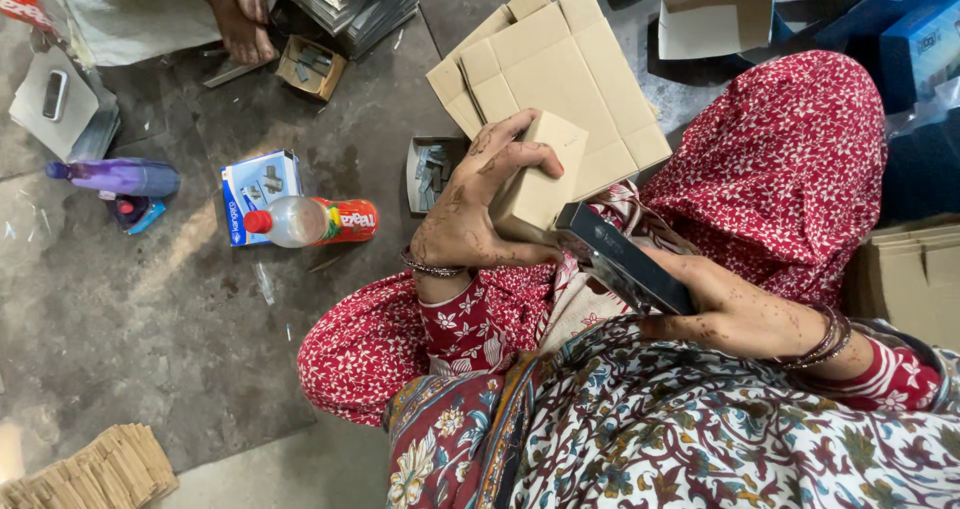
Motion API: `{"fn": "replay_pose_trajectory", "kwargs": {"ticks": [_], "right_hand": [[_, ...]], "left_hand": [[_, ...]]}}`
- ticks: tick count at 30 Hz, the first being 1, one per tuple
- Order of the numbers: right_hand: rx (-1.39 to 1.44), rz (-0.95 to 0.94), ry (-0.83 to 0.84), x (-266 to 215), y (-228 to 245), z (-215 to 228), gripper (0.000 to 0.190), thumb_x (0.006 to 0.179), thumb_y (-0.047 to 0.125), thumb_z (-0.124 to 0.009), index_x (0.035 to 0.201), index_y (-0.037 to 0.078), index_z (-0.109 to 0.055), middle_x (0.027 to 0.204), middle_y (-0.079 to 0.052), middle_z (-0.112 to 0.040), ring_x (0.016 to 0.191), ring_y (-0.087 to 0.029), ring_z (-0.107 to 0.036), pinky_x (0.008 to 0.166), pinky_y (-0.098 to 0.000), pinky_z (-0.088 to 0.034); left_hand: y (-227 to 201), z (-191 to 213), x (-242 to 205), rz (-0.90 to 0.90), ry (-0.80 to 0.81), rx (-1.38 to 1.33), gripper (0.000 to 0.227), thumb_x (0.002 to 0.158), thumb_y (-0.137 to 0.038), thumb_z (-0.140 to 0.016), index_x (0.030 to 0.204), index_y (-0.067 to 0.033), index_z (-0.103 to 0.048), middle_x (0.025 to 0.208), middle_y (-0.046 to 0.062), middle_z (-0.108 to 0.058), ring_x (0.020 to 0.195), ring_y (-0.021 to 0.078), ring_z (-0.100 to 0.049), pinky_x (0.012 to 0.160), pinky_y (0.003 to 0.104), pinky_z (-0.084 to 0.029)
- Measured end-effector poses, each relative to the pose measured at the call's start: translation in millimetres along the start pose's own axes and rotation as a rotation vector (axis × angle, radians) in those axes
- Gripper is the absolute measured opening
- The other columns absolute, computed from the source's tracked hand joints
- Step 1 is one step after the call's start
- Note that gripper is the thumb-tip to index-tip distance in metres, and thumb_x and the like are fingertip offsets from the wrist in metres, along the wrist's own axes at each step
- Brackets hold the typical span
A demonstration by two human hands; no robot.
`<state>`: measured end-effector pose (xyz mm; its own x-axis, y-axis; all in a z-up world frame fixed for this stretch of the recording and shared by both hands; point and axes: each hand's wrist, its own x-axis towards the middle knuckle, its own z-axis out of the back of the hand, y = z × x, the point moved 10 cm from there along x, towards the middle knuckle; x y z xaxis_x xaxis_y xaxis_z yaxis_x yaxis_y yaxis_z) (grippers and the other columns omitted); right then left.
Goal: The person sits on the floor and assembles small cardboard boxes by folding the flaps and securing them with a stapler. They handle flat cardboard pieces, fold them into box shapes, and staple the edges to complete the assembly.
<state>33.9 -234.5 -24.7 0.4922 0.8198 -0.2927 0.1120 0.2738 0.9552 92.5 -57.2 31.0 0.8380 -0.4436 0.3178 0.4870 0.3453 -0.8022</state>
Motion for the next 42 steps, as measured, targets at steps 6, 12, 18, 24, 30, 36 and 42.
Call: {"fn": "replay_pose_trajectory", "kwargs": {"ticks": [6,12,18,24,30,36,42], "right_hand": [[0.003,-0.015,0.008,1.1,3.2,-3.4,0.078,0.078,0.006,-0.073,0.15,0.006,-0.042,0.121,-0.009,-0.065,0.106,-0.017,-0.059,0.095,-0.035,-0.049],[-0.028,0.021,-0.002,-0.8,0.6,-7.1,0.07,0.079,0.008,-0.071,0.145,0.004,-0.047,0.113,-0.01,-0.066,0.1,-0.018,-0.061,0.092,-0.0364,-0.051],[-0.051,-0.022,0.014,-4.8,-4.5,-5.5,0.065,0.08,0.009,-0.071,0.141,0.003,-0.05,0.109,-0.011,-0.066,0.097,-0.019,-0.061,0.09,-0.0359,-0.051],[-0.016,0.098,-0.07,-10.0,15.2,1.0,0.079,0.082,0.005,-0.069,0.153,0.001,-0.035,0.137,-0.012,-0.063,0.121,-0.018,-0.056,0.103,-0.0331,-0.043],[0.063,-0.083,-0.028,-10.3,0.7,-2.5,0.075,0.079,0.004,-0.071,0.149,0.007,-0.045,0.12,-0.009,-0.069,0.11,-0.017,-0.06,0.098,-0.0329,-0.048],[-0.04,0.011,-0.015,-5.8,10.2,-4.4,0.07,0.078,0.003,-0.069,0.145,0.003,-0.046,0.116,-0.009,-0.064,0.106,-0.018,-0.062,0.094,-0.0345,-0.051],[-0.109,0.005,-0.013,-5.6,2.5,-5.3,0.066,0.077,0.006,-0.069,0.14,0.004,-0.048,0.096,-0.01,-0.066,0.09,-0.019,-0.065,0.081,-0.0363,-0.054]], "left_hand": [[1.9,-7.2,2.3,-0.045,0.013,-0.072,0.087,0.059,-0.034,-0.101,0.133,-0.0159,-0.057,0.126,-0.002,-0.068,0.152,0.0398,-0.043,0.128,0.055,-0.035],[2.8,-5.6,-0.4,-0.093,-0.011,-0.084,0.09,0.059,-0.035,-0.101,0.135,-0.0179,-0.057,0.123,-0.002,-0.07,0.151,0.0393,-0.044,0.127,0.056,-0.035],[1.2,-4.8,-0.7,-0.096,-0.019,-0.077,0.086,0.061,-0.039,-0.102,0.132,-0.0185,-0.058,0.122,-0.003,-0.071,0.152,0.0392,-0.044,0.128,0.056,-0.036],[-1.2,0.3,-0.9,-0.061,-0.048,0.022,0.084,0.057,-0.042,-0.102,0.127,-0.02,-0.061,0.136,0.006,-0.063,0.149,0.041,-0.045,0.125,0.053,-0.038],[-4.8,1.6,-0.1,-0.057,-0.054,0.046,0.083,0.057,-0.046,-0.103,0.125,-0.0195,-0.064,0.153,0.021,-0.051,0.148,0.0421,-0.047,0.123,0.052,-0.041],[-6.7,-0.7,0.4,-0.074,-0.036,0.025,0.081,0.056,-0.044,-0.104,0.123,-0.0204,-0.064,0.157,0.025,-0.045,0.147,0.0426,-0.047,0.122,0.051,-0.041],[-12.0,-2.8,2.6,-0.119,-0.019,-0.039,0.082,0.055,-0.043,-0.105,0.122,-0.0202,-0.064,0.155,0.022,-0.047,0.146,0.0433,-0.048,0.122,0.051,-0.04]]}}
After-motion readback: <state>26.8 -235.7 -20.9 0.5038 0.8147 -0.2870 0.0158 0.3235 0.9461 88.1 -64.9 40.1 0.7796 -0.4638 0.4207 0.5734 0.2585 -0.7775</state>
